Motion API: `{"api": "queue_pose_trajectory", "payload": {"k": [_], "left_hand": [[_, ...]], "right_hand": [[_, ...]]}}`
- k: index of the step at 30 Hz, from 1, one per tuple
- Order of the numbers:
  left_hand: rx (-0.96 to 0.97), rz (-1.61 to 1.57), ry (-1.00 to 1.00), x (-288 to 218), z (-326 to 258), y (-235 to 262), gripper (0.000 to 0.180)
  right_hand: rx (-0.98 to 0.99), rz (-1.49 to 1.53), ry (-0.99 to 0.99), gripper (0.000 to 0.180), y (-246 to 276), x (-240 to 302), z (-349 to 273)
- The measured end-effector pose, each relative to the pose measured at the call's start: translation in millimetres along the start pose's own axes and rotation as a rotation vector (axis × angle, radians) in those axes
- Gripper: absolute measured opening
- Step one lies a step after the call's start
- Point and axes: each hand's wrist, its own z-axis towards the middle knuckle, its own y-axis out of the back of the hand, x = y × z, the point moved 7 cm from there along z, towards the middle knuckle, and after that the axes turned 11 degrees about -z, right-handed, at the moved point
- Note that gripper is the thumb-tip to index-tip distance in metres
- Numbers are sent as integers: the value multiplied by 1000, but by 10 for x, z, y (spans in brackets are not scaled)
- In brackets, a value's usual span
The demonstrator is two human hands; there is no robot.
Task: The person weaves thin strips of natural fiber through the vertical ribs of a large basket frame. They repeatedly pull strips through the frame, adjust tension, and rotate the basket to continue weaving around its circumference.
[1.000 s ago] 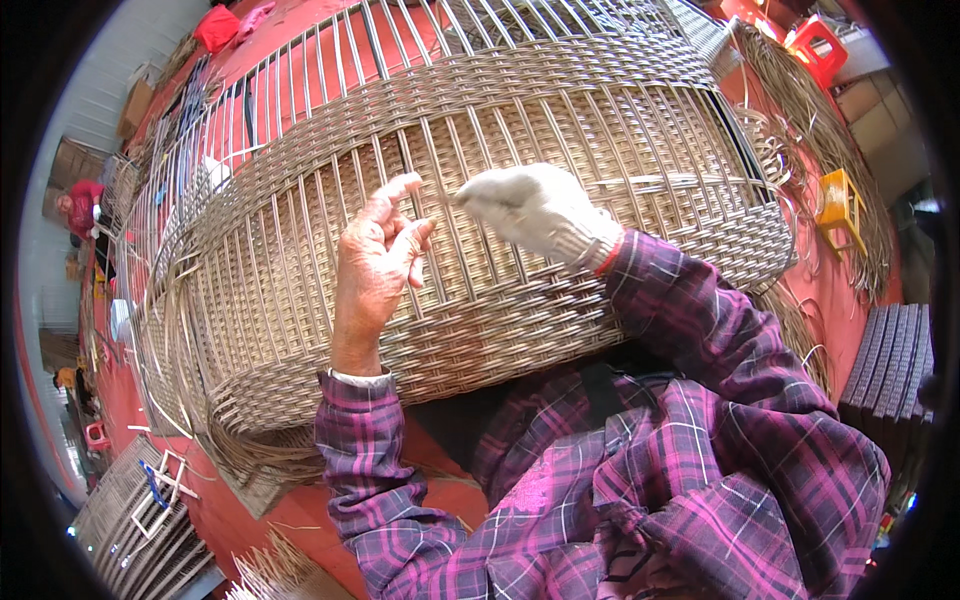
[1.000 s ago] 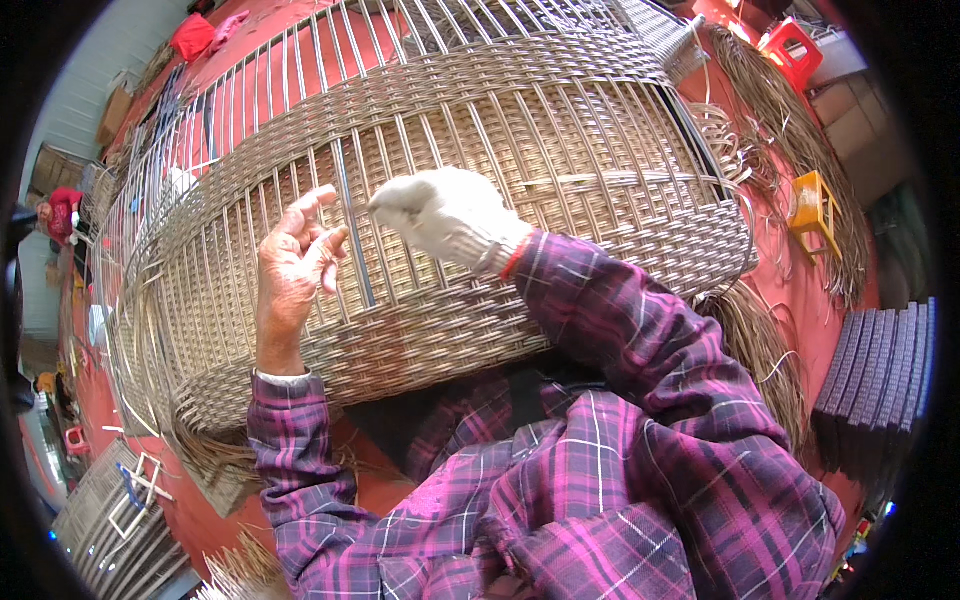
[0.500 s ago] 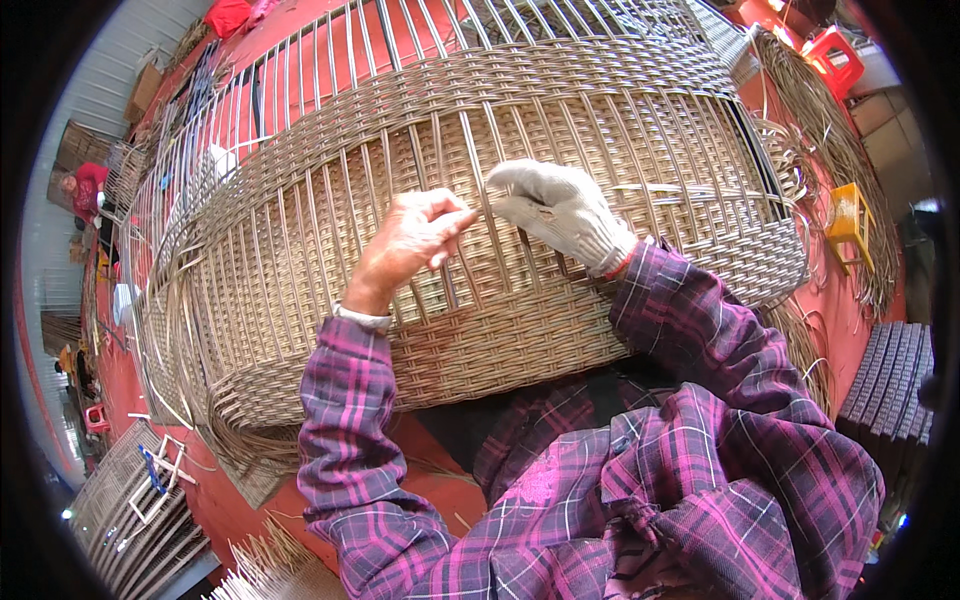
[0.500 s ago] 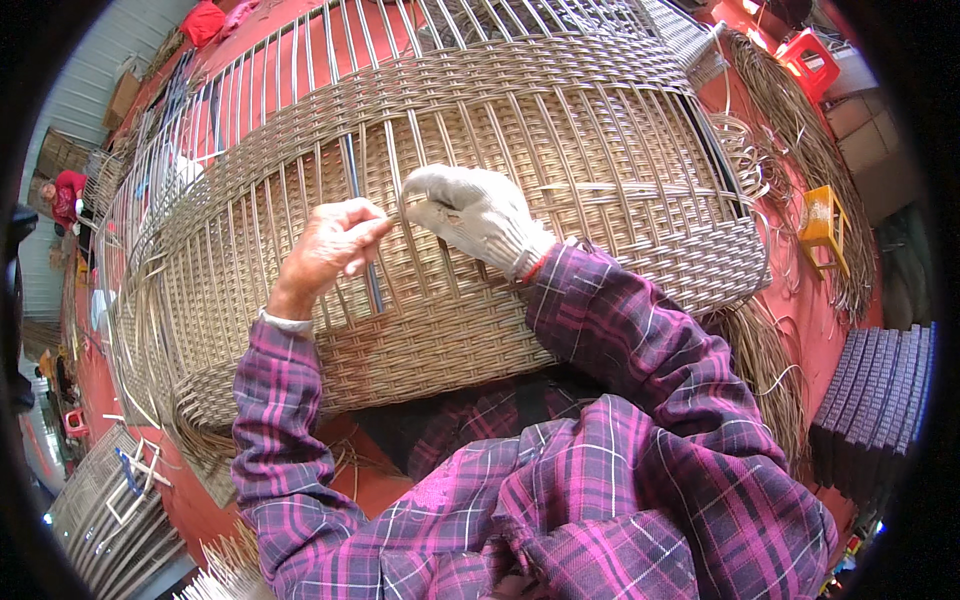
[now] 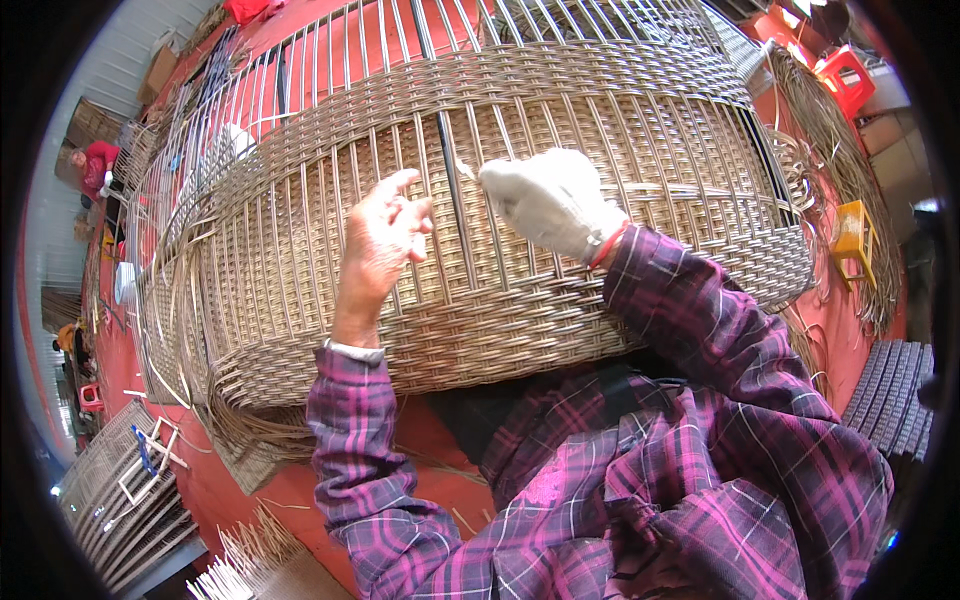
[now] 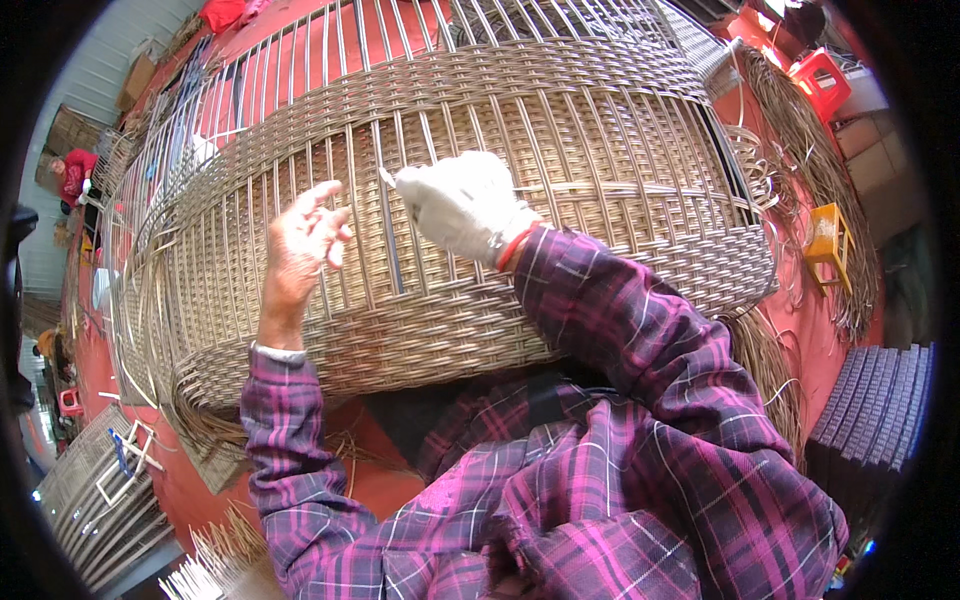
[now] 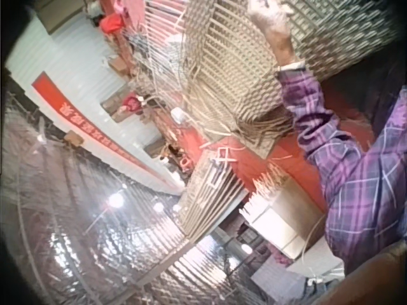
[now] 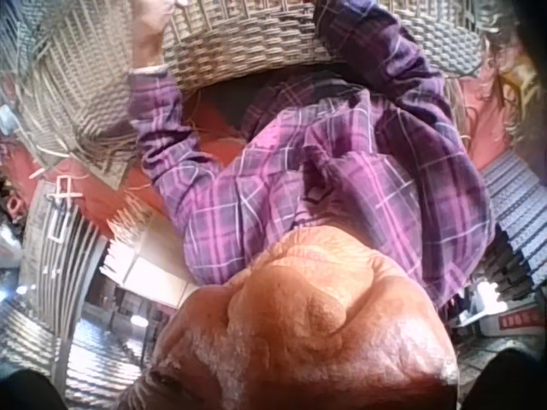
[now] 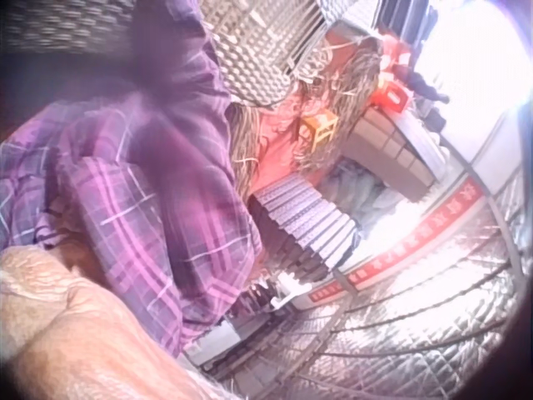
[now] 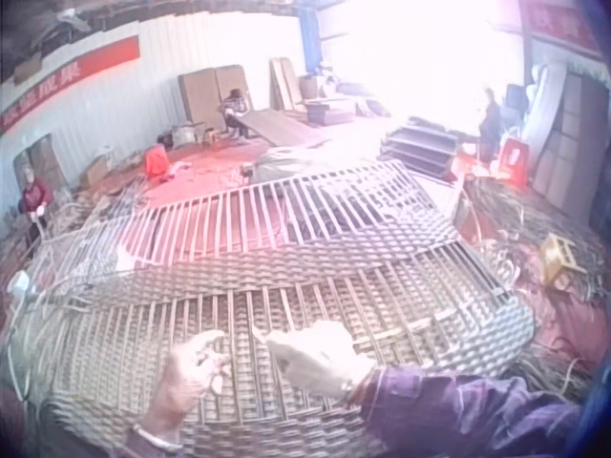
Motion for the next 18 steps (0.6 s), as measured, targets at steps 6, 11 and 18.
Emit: {"api": "queue_pose_trajectory", "payload": {"k": [6,11,18], "left_hand": [[337,-121,256,380,242,-257,27],[393,-65,309,338,243,-110,23],[504,112,253,334,225,-350,15]], "right_hand": [[87,241,-20,11,-395,63,102],[-16,580,-50,17,-463,-141,46],[-78,564,-41,11,-470,-103,24]]}}
